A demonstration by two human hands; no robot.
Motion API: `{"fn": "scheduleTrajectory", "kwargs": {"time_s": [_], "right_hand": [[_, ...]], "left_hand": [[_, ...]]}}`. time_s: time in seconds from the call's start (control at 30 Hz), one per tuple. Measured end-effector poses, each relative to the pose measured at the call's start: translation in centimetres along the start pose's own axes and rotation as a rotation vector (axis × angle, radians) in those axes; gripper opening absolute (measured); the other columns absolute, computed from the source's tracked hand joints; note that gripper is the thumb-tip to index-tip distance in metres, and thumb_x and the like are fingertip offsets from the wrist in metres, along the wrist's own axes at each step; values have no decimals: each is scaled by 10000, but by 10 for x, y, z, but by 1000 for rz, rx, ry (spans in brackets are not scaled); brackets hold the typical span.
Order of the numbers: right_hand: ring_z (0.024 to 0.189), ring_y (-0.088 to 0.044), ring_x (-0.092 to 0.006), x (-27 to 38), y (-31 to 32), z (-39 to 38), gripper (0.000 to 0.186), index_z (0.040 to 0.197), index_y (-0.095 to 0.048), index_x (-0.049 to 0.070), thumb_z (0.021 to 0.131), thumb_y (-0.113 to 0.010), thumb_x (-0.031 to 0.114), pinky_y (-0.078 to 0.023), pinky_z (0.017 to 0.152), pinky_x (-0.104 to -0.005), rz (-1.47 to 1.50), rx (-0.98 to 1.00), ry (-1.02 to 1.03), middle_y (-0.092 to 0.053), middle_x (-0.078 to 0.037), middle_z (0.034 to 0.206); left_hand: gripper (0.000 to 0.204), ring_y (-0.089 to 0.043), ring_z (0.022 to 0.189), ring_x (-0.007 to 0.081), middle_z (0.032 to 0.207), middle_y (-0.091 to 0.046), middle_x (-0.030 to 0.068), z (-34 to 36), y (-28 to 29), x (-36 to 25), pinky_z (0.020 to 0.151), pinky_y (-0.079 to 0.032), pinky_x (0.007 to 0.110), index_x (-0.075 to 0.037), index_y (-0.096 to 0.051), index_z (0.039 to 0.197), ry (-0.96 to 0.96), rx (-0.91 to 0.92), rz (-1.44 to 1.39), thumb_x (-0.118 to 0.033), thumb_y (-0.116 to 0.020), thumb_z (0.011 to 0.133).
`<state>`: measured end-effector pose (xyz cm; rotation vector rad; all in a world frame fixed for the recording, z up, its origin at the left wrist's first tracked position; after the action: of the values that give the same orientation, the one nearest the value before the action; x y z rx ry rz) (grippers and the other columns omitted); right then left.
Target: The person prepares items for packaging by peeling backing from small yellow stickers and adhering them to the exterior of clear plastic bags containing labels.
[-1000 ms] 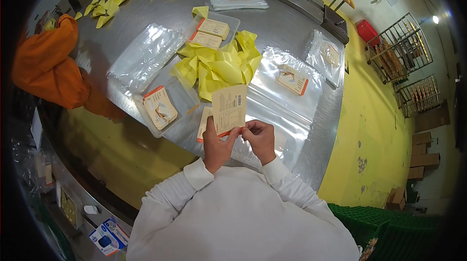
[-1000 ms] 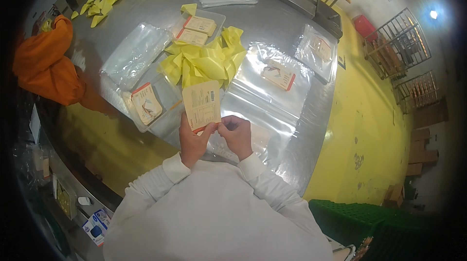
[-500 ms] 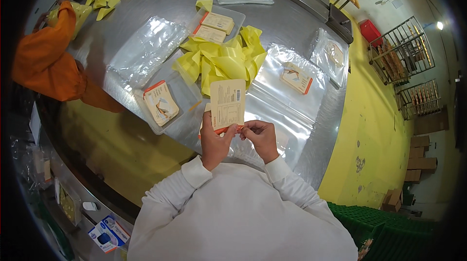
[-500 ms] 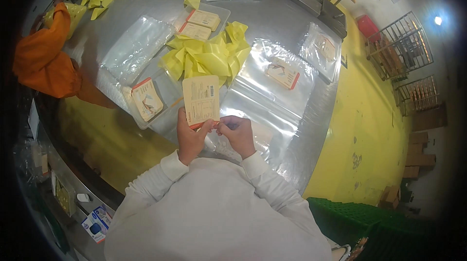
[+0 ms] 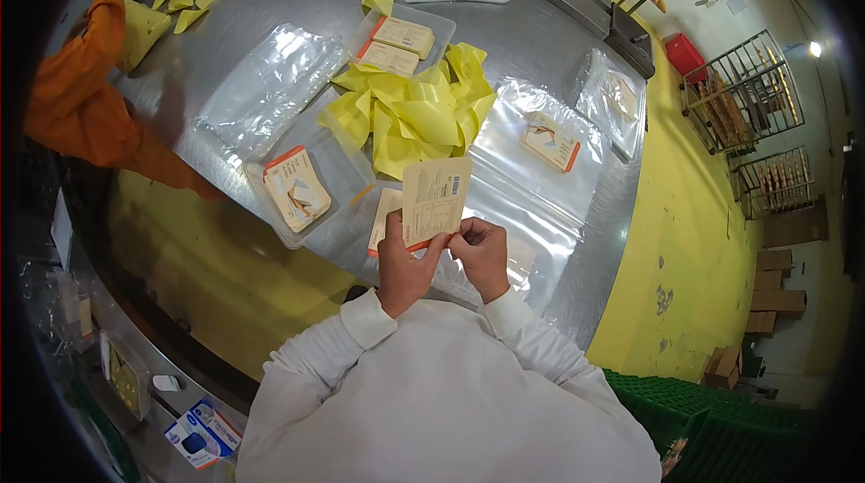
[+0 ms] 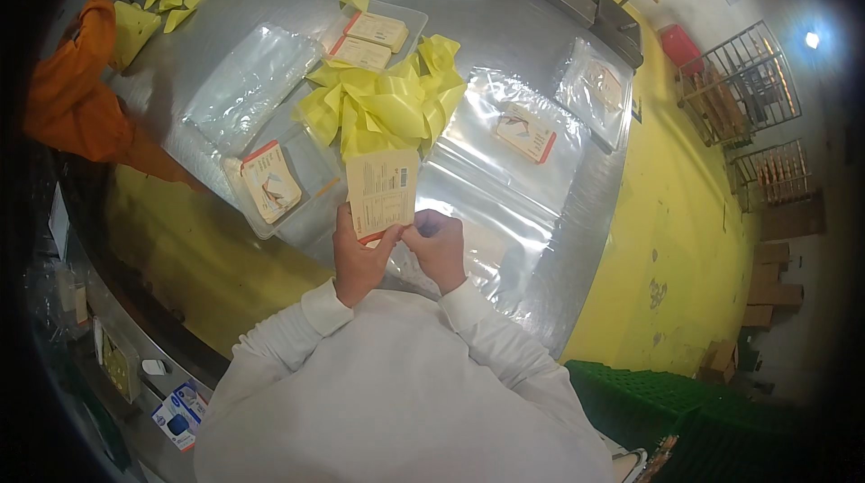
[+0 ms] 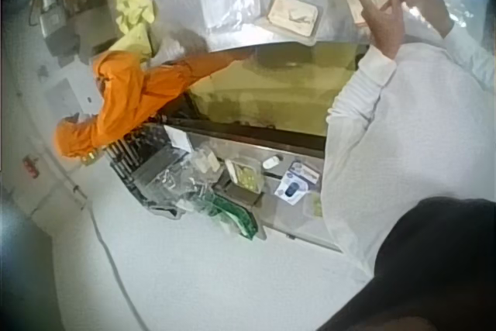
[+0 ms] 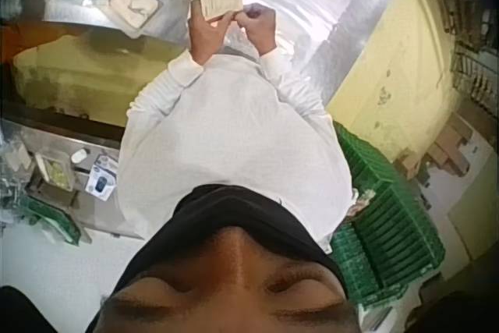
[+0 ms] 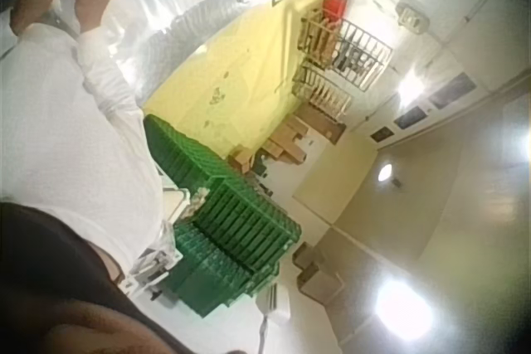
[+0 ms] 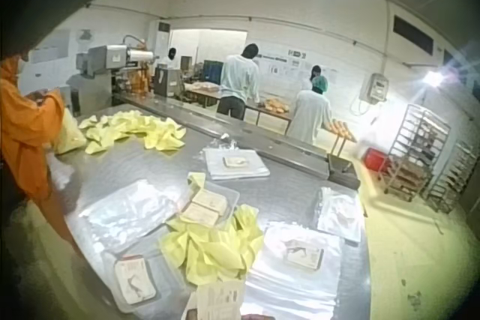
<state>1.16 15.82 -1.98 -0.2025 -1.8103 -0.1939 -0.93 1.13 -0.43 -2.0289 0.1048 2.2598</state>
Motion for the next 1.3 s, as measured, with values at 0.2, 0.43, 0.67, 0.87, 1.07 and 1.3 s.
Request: {"fn": "scheduleTrajectory", "kwargs": {"time_s": [0.2,0.43,0.67,0.87,1.07,1.3], "right_hand": [[670,-637,-120,9,-5,1,116,924,-693,-105,891,-671,4,-538,633,-264,96,83,-19,-713,-110,806],[697,-660,-131,8,-16,6,121,960,-704,-70,908,-681,37,-545,667,-272,-8,185,59,-710,-91,808],[658,-653,-145,-15,-21,64,146,805,-625,-23,826,-710,94,-505,618,-284,-33,-162,142,-688,-79,725],[682,-654,-159,-15,-5,136,170,950,-652,-72,844,-700,53,-523,631,-280,165,-425,19,-698,-136,811],[820,-672,-141,6,5,90,250,1082,-671,-68,955,-685,147,-545,720,-296,171,-55,-29,-717,-88,949],[767,-605,-77,-6,88,-3,203,957,-716,-31,929,-717,170,-469,686,-247,189,-106,-41,-701,-42,860]], "left_hand": [[500,-590,1212,278,1425,-453,229,6,5,5,925,-546,369,-2,-463,1275,-24,-133,-259,23,-735,856],[112,-399,1360,380,1404,-453,165,11,26,-5,1113,-287,497,-66,-700,966,-358,-74,518,-124,-731,876],[59,-559,870,166,1043,-605,66,21,71,-7,781,-459,292,-42,-610,954,-173,-309,132,-42,-658,921],[44,-580,833,123,1002,-601,52,22,126,-33,756,-495,270,-25,-597,1003,-269,-653,57,-12,-619,967],[114,-661,914,229,1076,-662,122,13,92,-39,854,-521,302,0,-623,993,-508,-380,429,38,-672,897],[374,-599,1192,338,1299,-615,154,3,27,-19,992,-493,405,-42,-634,1177,-352,395,207,-2,-755,825]]}}
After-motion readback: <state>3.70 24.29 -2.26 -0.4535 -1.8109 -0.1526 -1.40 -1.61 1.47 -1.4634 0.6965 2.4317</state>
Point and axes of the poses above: each hand's wrist, its own z-axis towards the middle knuckle, its own y-axis out of the back of the hand, x = y × z, the point moved 1 cm from there along z, towards the middle knuckle
